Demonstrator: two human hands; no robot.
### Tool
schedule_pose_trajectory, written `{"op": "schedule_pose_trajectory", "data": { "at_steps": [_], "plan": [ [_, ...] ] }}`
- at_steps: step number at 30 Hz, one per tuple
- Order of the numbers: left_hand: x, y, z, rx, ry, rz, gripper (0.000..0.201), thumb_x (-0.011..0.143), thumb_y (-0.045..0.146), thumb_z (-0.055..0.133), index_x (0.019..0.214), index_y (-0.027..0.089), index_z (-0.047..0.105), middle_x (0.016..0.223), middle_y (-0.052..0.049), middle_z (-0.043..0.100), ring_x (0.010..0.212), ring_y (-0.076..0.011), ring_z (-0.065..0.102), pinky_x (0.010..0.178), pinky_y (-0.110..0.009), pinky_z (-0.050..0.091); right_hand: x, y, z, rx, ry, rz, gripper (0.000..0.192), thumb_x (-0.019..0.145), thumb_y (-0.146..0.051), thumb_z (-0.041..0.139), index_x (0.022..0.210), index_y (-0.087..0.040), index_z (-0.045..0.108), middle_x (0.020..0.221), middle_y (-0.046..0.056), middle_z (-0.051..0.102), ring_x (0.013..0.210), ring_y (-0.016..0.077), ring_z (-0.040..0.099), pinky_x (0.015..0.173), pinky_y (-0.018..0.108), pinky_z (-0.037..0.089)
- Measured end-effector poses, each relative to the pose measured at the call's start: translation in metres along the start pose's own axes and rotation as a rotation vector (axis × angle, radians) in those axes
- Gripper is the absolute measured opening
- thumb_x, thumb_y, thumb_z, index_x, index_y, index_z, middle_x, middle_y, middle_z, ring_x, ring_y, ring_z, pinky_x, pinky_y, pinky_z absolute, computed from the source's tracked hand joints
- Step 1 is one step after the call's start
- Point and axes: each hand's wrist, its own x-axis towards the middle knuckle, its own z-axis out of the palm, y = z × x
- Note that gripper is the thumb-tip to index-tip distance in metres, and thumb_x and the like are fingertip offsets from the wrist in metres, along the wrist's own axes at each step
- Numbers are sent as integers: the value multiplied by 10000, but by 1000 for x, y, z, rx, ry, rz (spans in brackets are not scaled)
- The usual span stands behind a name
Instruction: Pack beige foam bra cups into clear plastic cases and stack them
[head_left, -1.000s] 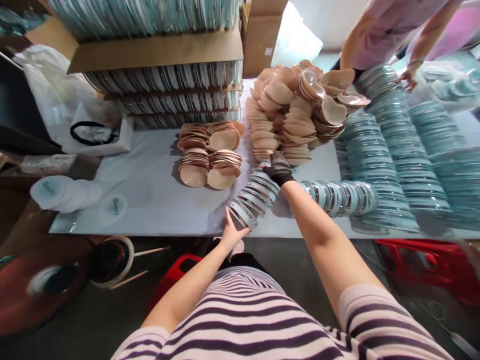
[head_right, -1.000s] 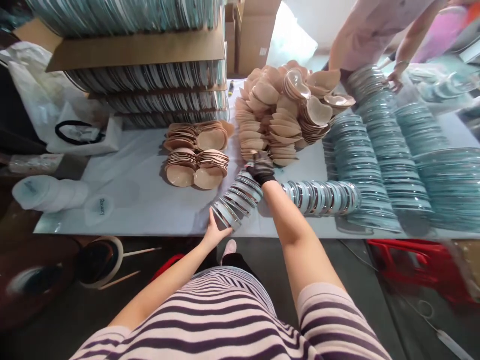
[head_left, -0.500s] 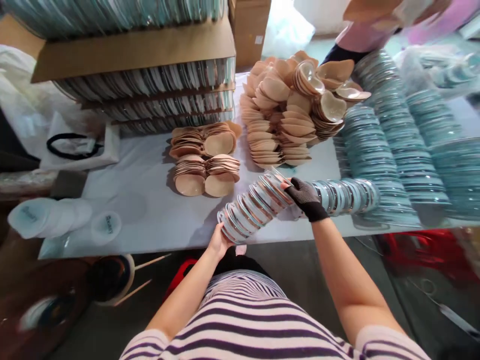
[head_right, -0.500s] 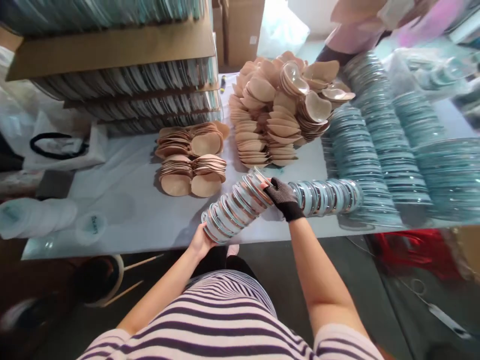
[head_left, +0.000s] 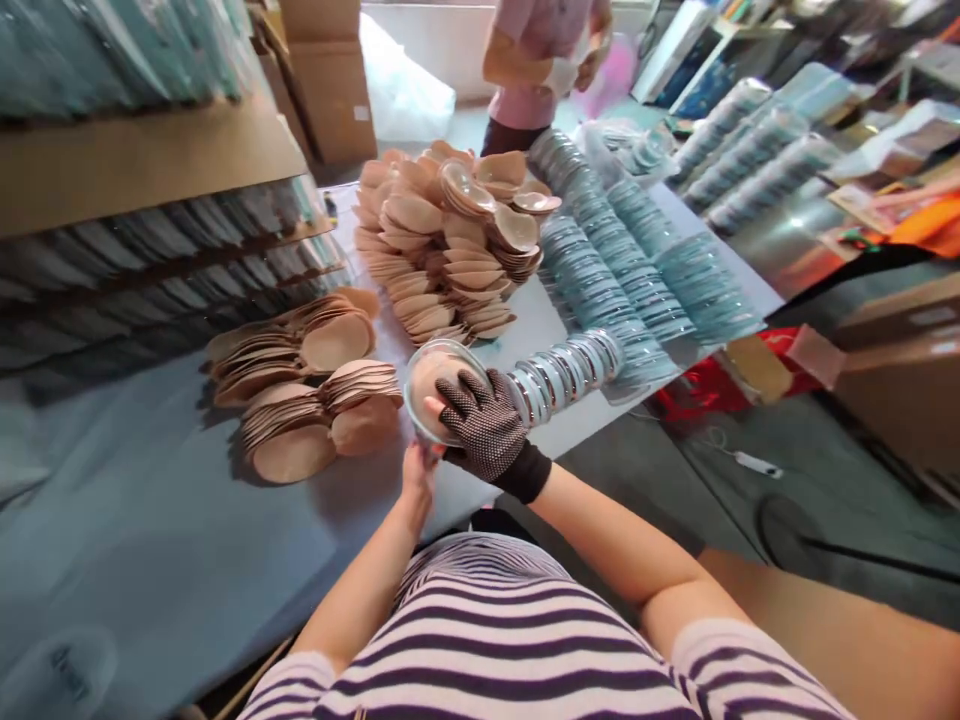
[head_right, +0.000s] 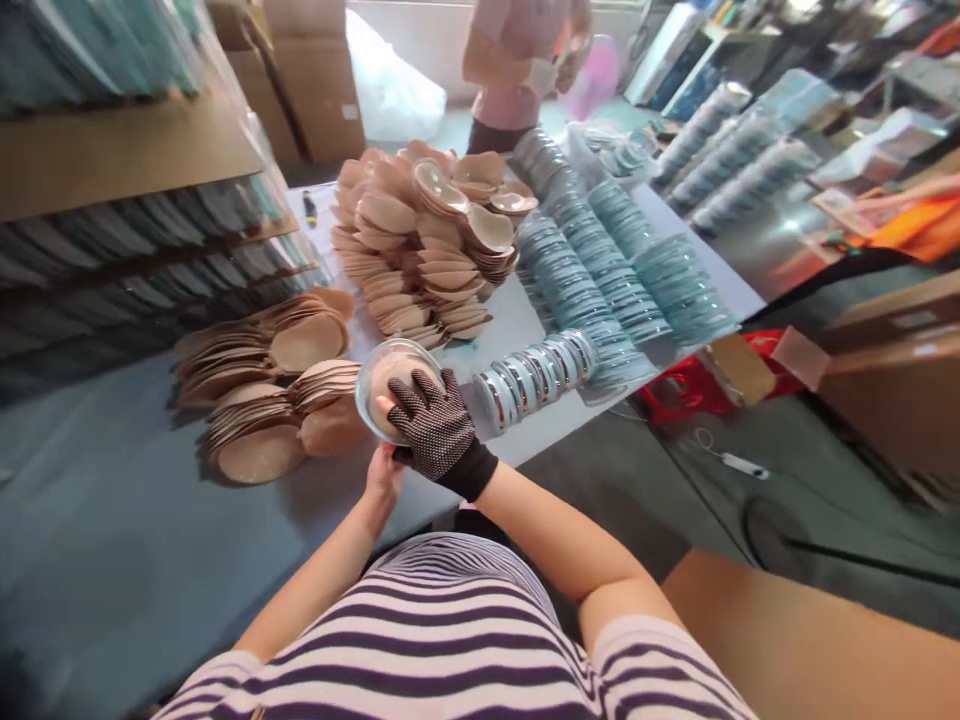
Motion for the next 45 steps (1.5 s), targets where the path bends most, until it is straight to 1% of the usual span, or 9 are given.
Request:
{"op": "schedule_pose_trajectory", "data": {
  "at_steps": [5, 11, 14, 17, 22, 27, 37, 41, 45],
  "plan": [
    [-24, -36, 36, 139, -115, -254, 296, 849, 458, 569, 1035, 245, 659, 1228, -138, 697, 1167, -330, 653, 888, -451, 545, -27, 46, -18, 15, 136, -46, 737, 901, -746, 444, 1530, -363, 443, 1649, -1, 342, 1553, 339, 204, 1283, 583, 69],
    [2, -39, 140, 188, -95, -92, 500, 779, 304, 697, 1268, 280, 597, 1502, -93, 532, 1404, -263, 479, 1094, -434, 427, -59, 266, -38, 92, 409, 606, 653, 937, -403, 475, 1495, -64, 455, 1564, 201, 437, 1476, 335, 364, 1229, 475, 302],
    [26, -31, 175, 154, -11, -20, 498, 819, 406, 686, 1285, 264, 585, 1438, -106, 578, 1321, -269, 547, 1016, -411, 475, -65, 368, -19, 266, 228, 913, 657, 910, -376, 529, 1492, -80, 454, 1499, 210, 515, 1390, 338, 480, 1148, 479, 397],
    [31, -29, 190, 108, 66, -15, 533, 780, 556, 714, 1186, 225, 615, 1187, -100, 685, 1063, -248, 667, 838, -357, 532, -64, 416, 7, 385, 158, 952, 590, 925, -379, 512, 1453, -117, 509, 1399, 171, 615, 1291, 299, 569, 1108, 424, 435],
    [13, -36, 197, 93, 203, -25, 491, 759, 567, 745, 1090, 220, 637, 1069, -76, 703, 878, -191, 673, 713, -286, 518, -58, 431, 31, 302, 303, 829, 512, 899, -345, 521, 1348, -112, 601, 1381, 183, 615, 1297, 321, 538, 1139, 453, 394],
    [-5, -47, 190, 126, 293, 0, 313, 837, 471, 696, 973, 191, 663, 975, -70, 723, 842, -195, 671, 708, -283, 508, -46, 425, 40, 369, 88, 787, 554, 940, -366, 500, 1416, -87, 546, 1376, 193, 622, 1238, 314, 592, 1089, 412, 436],
    [-46, -92, 221, 283, -114, -241, 414, 692, 571, 804, 840, 186, 767, 963, -146, 786, 1082, -326, 701, 1033, -461, 481, 35, 376, 42, 94, -63, 217, 635, 939, -448, 535, 1469, -101, 501, 1400, 228, 572, 1229, 377, 507, 1036, 469, 377],
    [-48, -62, 194, 590, -246, -284, 290, 684, 476, 808, 648, 201, 722, 669, -93, 742, 781, -282, 735, 810, -417, 576, 19, 358, 50, 69, -68, 144, 605, 967, -450, 496, 1475, -122, 506, 1388, 216, 573, 1216, 372, 503, 1008, 458, 363],
    [-13, -4, 178, 721, -26, 47, 255, 837, 442, 654, 773, 208, 732, 755, -59, 757, 801, -240, 715, 811, -379, 578, 3, 338, 60, 120, -46, 116, 560, 974, -419, 510, 1449, -123, 542, 1387, 214, 582, 1219, 358, 516, 1038, 458, 353]
  ]
}}
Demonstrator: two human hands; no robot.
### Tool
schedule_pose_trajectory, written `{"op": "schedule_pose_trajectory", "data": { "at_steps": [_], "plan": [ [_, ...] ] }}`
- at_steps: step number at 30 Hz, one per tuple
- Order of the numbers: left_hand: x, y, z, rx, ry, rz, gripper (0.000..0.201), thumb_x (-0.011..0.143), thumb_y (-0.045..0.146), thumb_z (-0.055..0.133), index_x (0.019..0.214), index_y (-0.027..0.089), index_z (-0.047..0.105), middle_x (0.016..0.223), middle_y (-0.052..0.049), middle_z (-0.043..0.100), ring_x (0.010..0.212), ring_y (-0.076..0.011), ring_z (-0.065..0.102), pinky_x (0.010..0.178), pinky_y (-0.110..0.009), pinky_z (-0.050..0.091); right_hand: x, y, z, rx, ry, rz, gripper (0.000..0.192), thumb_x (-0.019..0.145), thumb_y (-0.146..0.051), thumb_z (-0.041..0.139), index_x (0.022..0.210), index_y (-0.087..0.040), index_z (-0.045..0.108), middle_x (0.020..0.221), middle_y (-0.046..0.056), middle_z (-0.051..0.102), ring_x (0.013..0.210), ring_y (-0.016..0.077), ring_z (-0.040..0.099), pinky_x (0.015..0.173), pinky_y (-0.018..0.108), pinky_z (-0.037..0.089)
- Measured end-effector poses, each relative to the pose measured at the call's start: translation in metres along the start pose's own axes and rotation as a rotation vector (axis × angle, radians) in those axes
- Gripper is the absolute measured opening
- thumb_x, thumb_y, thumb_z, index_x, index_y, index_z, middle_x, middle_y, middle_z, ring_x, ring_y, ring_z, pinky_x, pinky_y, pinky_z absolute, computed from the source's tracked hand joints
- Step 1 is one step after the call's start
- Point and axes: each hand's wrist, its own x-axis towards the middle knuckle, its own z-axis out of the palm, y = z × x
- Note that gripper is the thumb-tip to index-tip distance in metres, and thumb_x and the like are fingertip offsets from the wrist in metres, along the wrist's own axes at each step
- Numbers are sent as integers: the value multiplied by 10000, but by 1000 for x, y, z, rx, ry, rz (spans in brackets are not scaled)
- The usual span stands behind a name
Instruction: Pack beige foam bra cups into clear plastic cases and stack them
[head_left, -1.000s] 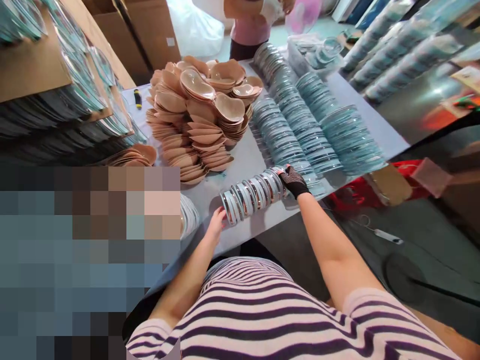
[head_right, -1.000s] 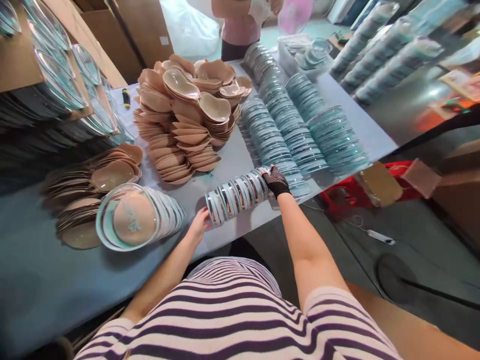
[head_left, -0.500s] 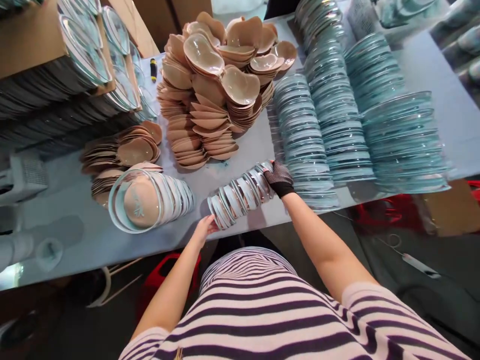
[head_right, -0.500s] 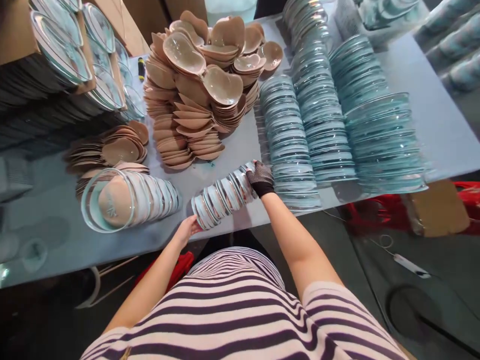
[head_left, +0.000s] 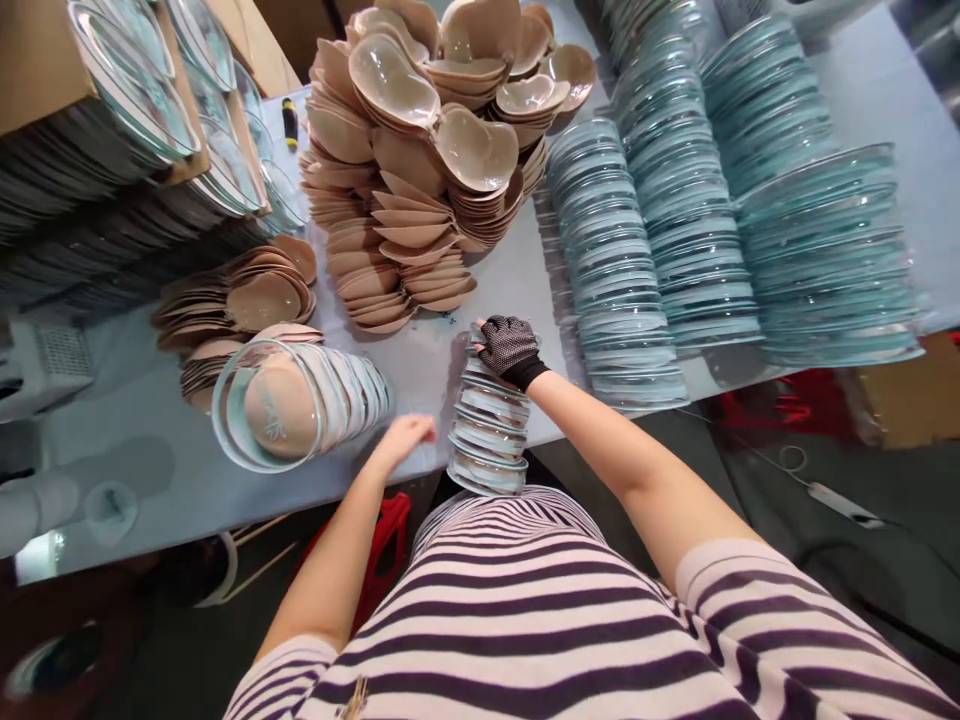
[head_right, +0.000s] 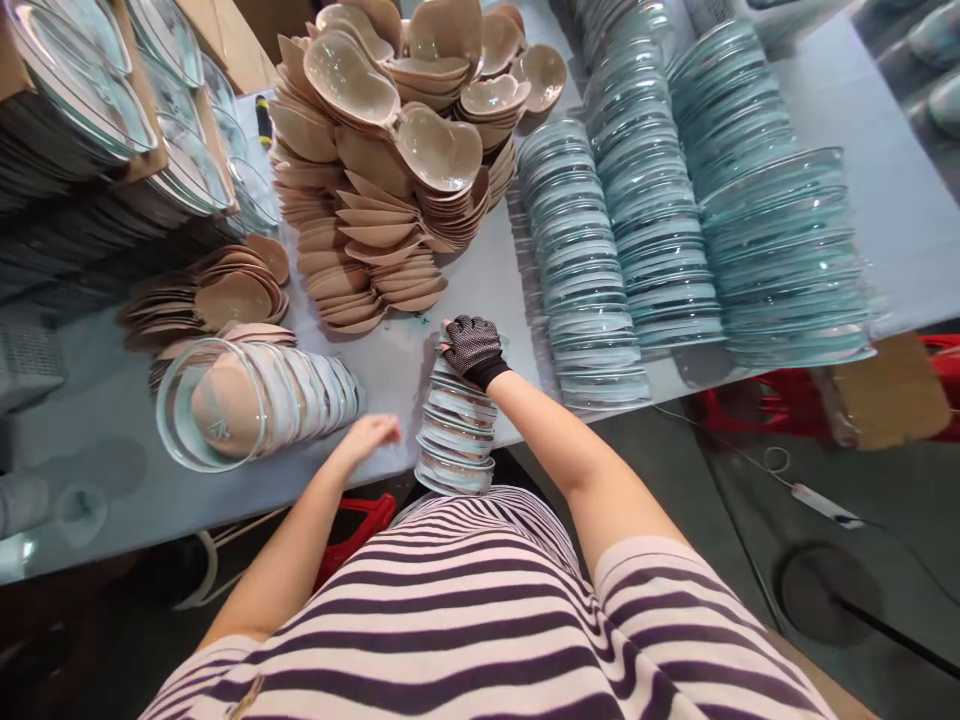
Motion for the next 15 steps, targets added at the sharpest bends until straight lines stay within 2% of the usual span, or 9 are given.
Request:
{"op": "schedule_pose_trajectory", "data": {
  "at_steps": [2, 3, 5, 7, 8, 9, 11, 12, 15],
  "plan": [
    [38, 35, -4, -5, 194, 173, 302, 937, 423, 538, 1120, 244, 698, 1164, -49, 751, 1119, -208, 672, 1007, -349, 518, 2, -3, 4, 78, 4, -28, 524, 969, -379, 530, 1426, -124, 565, 1384, 201, 599, 1228, 338, 530, 1063, 447, 362],
    [59, 55, 0, 22, 341, 343, 354, 954, 397, 526, 1241, 231, 648, 1297, -73, 699, 1206, -214, 638, 1054, -362, 495, 5, -1, 5, 143, 24, -39, 501, 966, -352, 534, 1410, -124, 577, 1376, 189, 613, 1233, 321, 541, 1077, 432, 371],
    [99, 95, 16, 162, 432, 596, 461, 962, 376, 541, 1392, 209, 550, 1471, -108, 580, 1376, -233, 520, 1163, -392, 402, 8, 12, 7, 308, 150, -10, 454, 968, -295, 508, 1379, -124, 592, 1373, 162, 628, 1258, 276, 549, 1111, 392, 380],
    [129, 128, 34, 342, 366, 680, 472, 978, 360, 532, 1424, 205, 540, 1476, -110, 578, 1412, -249, 482, 1214, -427, 324, 2, 35, 9, 481, 333, 154, 429, 966, -256, 463, 1354, -128, 596, 1364, 146, 635, 1260, 240, 560, 1120, 364, 396],
    [139, 139, 41, 437, 301, 674, 434, 991, 351, 511, 1396, 211, 577, 1421, -104, 624, 1380, -254, 515, 1217, -440, 311, -4, 49, 12, 562, 386, 286, 421, 960, -244, 449, 1337, -130, 598, 1331, 144, 650, 1224, 231, 582, 1099, 360, 422],
    [146, 147, 46, 529, 234, 651, 391, 1005, 343, 485, 1345, 216, 630, 1344, -99, 674, 1322, -256, 562, 1203, -443, 325, -12, 62, 15, 653, 376, 435, 419, 951, -238, 444, 1327, -131, 595, 1269, 142, 674, 1154, 223, 615, 1054, 358, 461],
    [152, 154, 49, 673, 136, 599, 360, 1019, 333, 442, 1215, 219, 723, 1205, -95, 733, 1198, -252, 634, 1140, -414, 392, -29, 83, 26, 849, 195, 686, 431, 933, -226, 450, 1335, -126, 571, 1050, 117, 719, 916, 195, 661, 892, 334, 538],
    [152, 155, 48, 717, 106, 579, 367, 1020, 334, 434, 1169, 218, 749, 1178, -95, 740, 1166, -249, 646, 1099, -387, 425, -35, 90, 32, 934, 80, 758, 439, 926, -220, 460, 1343, -123, 558, 925, 90, 715, 792, 174, 650, 802, 311, 553],
    [153, 156, 39, 740, 26, 518, 376, 1008, 370, 450, 1172, 234, 760, 1236, -70, 732, 1185, -244, 638, 1020, -320, 465, -40, 97, 50, 1097, -148, 760, 410, 901, -202, 521, 1303, -143, 574, 675, 0, 634, 576, 122, 571, 625, 241, 530]
  ]
}}
